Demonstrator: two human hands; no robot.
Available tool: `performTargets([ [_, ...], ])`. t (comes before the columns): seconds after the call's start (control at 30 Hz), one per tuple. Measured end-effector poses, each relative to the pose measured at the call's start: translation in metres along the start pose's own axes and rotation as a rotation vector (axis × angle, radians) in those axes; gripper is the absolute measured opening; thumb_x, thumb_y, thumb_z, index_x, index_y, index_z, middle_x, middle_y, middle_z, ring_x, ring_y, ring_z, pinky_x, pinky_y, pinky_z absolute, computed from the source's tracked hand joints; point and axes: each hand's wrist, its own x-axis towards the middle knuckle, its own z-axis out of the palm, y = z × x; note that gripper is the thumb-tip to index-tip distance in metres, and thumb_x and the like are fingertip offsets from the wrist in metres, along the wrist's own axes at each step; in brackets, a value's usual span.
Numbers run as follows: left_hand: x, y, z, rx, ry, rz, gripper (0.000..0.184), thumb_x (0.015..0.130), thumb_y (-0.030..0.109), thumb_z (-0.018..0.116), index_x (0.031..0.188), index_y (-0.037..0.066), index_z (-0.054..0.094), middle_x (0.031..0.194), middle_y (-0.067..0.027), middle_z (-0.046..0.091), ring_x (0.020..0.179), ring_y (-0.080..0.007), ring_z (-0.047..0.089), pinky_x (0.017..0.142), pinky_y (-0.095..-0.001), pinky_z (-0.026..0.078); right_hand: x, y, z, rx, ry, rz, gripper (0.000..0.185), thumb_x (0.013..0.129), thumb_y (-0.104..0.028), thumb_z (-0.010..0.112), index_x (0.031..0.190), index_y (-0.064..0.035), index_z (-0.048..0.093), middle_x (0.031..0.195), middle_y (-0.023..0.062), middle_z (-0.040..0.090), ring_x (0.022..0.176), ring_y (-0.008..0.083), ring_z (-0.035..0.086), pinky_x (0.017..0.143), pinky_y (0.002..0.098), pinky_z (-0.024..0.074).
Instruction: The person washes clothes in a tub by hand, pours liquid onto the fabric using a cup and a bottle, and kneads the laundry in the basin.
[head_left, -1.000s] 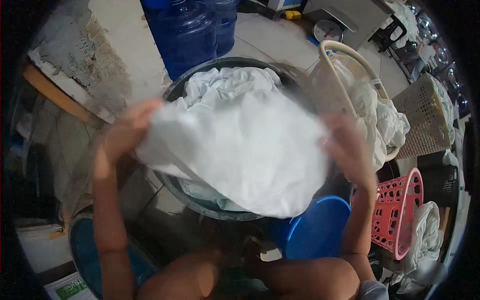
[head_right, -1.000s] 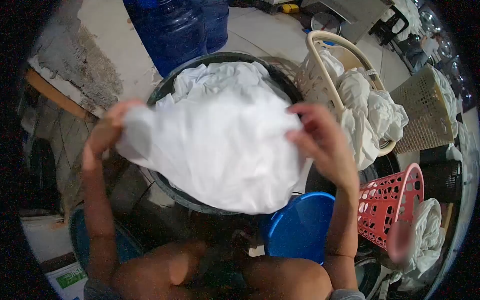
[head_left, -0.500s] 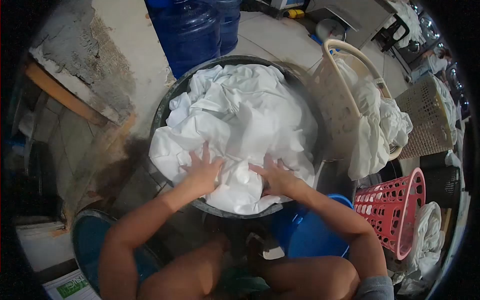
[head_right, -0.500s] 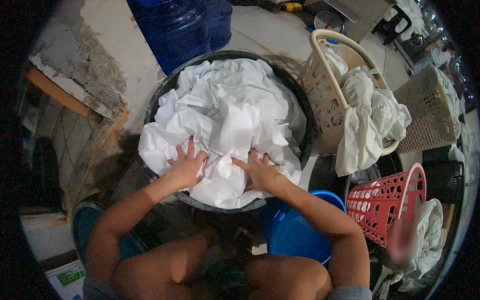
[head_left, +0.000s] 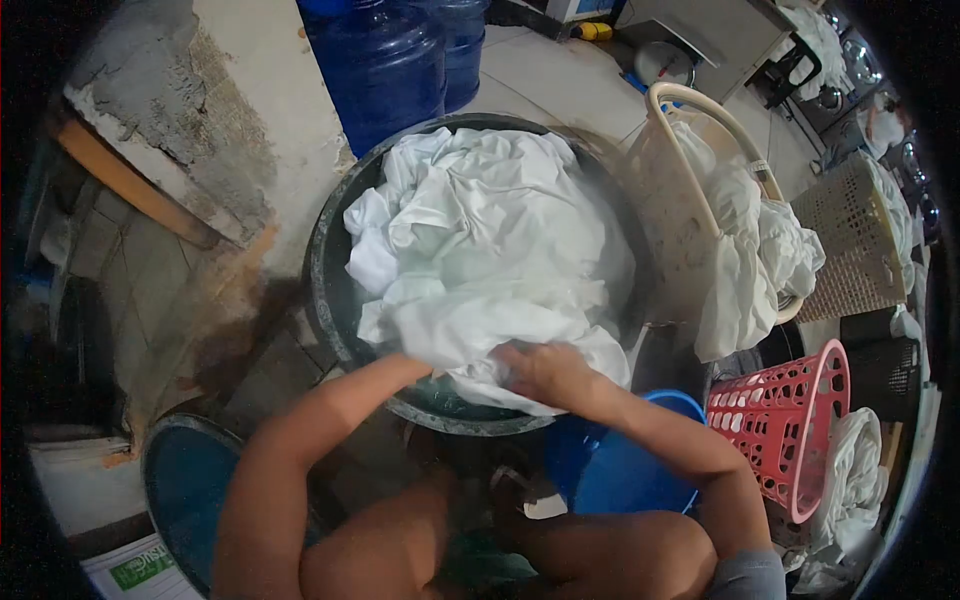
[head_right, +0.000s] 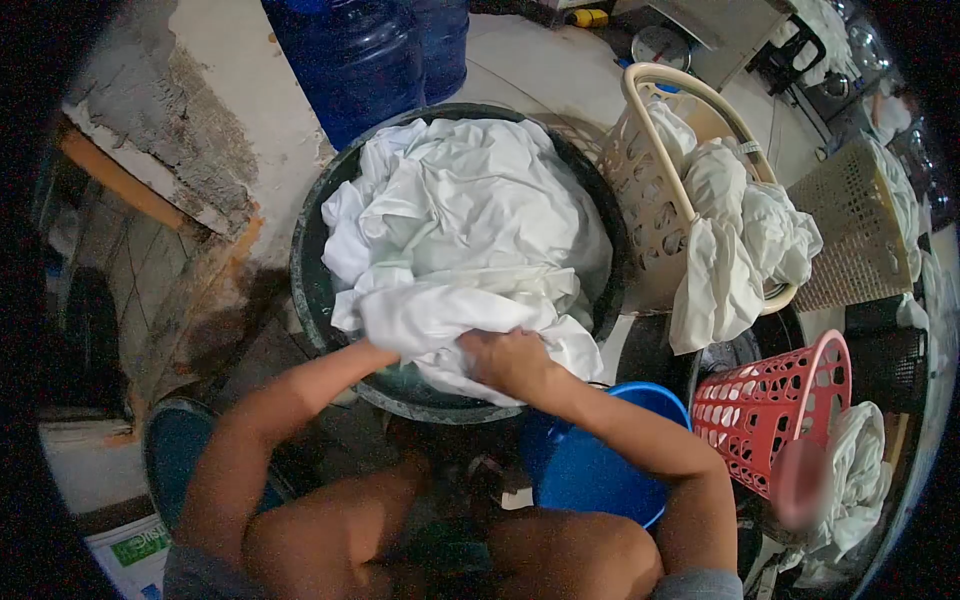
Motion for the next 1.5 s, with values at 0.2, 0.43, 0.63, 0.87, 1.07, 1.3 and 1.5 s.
performTargets([
  [0.2,-0.002,-0.018,-0.006,0.014,-0.149,0.119,0.055,0.086,0.028,0.054,0.136,0.007,0.041,0.136,-0.0262,0.039,0.122,-0.045,0.04,0.094,-0.054,0.04,0.002,-0.039,-0.03,-0.198,0.599,-0.333,0.058,0.084,-0.032,0.061,0.138,-0.0311,0.04,0.141,0.0141,0.039,0.122,0.0379,0.044,0.09,0.0566,0.0433],
  [0.43,-0.011,-0.033,-0.015,0.016,-0.265,0.109,0.06,0.083,0.033,0.058,0.135,0.007,0.041,0.134,-0.0251,0.044,0.12,-0.0404,0.048,0.094,-0.046,0.045,0.063,0.027,0.007,-0.322,0.508,-0.141,0.056,0.088,-0.044,0.055,0.14,-0.0409,0.036,0.156,0.0051,0.014,0.142,0.0372,0.01,0.099,0.0769,0.0145],
  [0.63,-0.051,-0.009,-0.093,-0.045,-0.115,0.018,0.034,0.081,0.027,0.061,0.108,0.008,0.061,0.106,-0.0203,0.062,0.102,-0.0368,0.06,0.084,-0.0463,0.048,0.087,0.067,0.032,-0.373,0.43,-0.106,0.048,0.093,-0.043,0.047,0.139,-0.0332,0.041,0.156,0.0045,0.016,0.144,0.0302,0.01,0.099,0.0762,0.0143],
  [0.87,-0.023,0.017,-0.142,-0.117,0.314,0.012,0.043,0.075,0.013,0.066,0.118,0.015,0.059,0.117,-0.0178,0.052,0.104,-0.0376,0.054,0.086,-0.0447,0.047,0.112,0.079,0.029,-0.413,0.226,-0.092,0.044,0.095,-0.039,0.045,0.137,-0.0269,0.045,0.156,0.0049,0.014,0.144,0.0308,0.009,0.099,0.0751,0.0172],
  [1.07,0.039,0.003,-0.106,0.0,0.23,0.038,0.061,0.07,0.015,0.072,0.128,0.02,0.055,0.13,-0.0202,0.039,0.113,-0.0428,0.045,0.095,-0.0516,0.04,0.126,0.101,0.04,-0.342,0.341,-0.179,0.031,0.091,-0.028,0.049,0.115,-0.0129,0.06,0.147,0.0105,0.033,0.138,0.0321,0.025,0.096,0.0728,0.0245],
  [1.3,0.101,-0.032,-0.077,-0.05,0.085,0.001,0.069,0.072,0.004,0.063,0.136,0.023,0.047,0.138,-0.027,0.038,0.119,-0.0424,0.049,0.099,-0.0439,0.042,0.099,0.112,0.015,0.115,0.371,-0.295,0.041,0.088,-0.026,0.058,0.128,-0.0236,0.054,0.144,0.0133,0.037,0.13,0.0305,0.04,0.1,0.0673,0.0298],
  [1.5,0.132,-0.065,-0.064,-0.123,0.097,0.135,0.044,0.073,0.011,0.064,0.117,0.009,0.06,0.116,-0.0202,0.06,0.111,-0.0395,0.054,0.091,-0.0448,0.047,-0.017,0.033,-0.021,0.049,0.086,0.008,0.063,0.088,-0.023,0.058,0.142,-0.0426,0.031,0.153,0.0176,0.013,0.134,0.0459,0.026,0.093,0.0699,0.0347],
])
